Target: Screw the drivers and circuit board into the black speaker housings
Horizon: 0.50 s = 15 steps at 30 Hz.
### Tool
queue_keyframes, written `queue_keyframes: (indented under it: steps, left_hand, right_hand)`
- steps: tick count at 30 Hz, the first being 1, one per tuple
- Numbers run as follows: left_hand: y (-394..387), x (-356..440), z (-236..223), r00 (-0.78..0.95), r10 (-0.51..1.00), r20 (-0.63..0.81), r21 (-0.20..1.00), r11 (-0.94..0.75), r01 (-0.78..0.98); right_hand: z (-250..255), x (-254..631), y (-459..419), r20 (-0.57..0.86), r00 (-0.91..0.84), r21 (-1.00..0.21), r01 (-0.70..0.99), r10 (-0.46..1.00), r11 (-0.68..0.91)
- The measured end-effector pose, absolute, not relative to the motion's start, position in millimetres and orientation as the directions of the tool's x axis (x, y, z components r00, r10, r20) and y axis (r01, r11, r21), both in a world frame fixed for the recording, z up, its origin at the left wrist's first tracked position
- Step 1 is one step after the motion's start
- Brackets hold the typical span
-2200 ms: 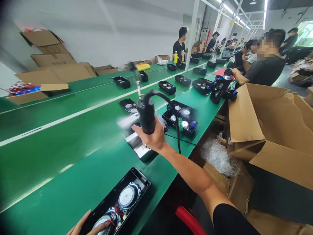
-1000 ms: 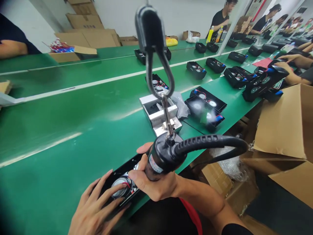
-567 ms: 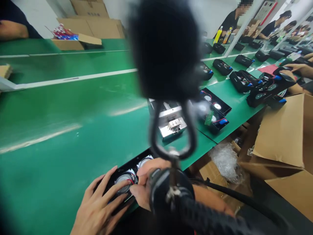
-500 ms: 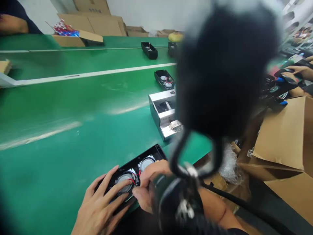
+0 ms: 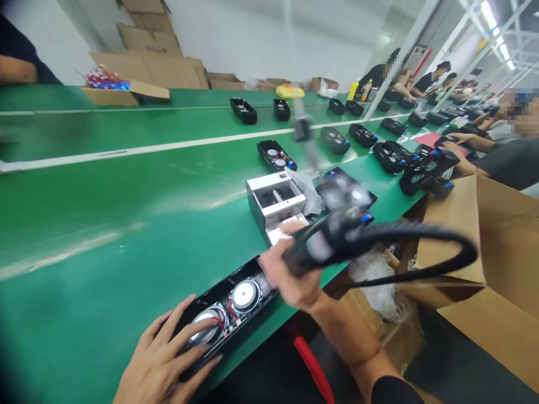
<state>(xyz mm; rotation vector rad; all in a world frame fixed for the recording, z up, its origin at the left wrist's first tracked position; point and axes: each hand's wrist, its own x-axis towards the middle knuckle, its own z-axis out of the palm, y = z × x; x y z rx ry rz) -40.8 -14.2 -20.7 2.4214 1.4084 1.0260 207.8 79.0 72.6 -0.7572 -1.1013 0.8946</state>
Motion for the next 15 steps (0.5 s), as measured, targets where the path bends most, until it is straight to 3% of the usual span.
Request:
queue_keyframes:
  steps: [2,4,7,11,15]
  left_hand:
    - [-12.8,-41.8,-22.2,0.329,0.819,0.47,0.449,-0.543,0.709]
    - [-13.1,-42.1,-23.3,0.339,0.814,0.472,0.432,-0.549,0.716]
    - [-14.0,-42.0,-23.9,0.342,0.809,0.478,0.426,-0.554,0.715]
    - [-13.5,-41.4,-21.1,0.344,0.807,0.479,0.431,-0.558,0.71]
    - [-12.5,-40.4,-17.3,0.35,0.81,0.471,0.41,-0.552,0.726]
  right_hand:
    - [82.5,225.3,113.3,0.509,0.379,-0.791,-0.149,0.773,0.594]
    - [87.3,238.6,142.8,0.564,0.428,-0.78,-0.004,0.706,0.625]
    - [82.7,245.1,168.1,0.569,0.397,-0.811,0.125,0.72,0.572]
    - [67.6,241.3,177.4,0.529,0.36,-0.847,0.172,0.768,0.503]
    - [54.1,244.8,174.5,0.486,0.213,-0.868,0.229,0.848,0.44]
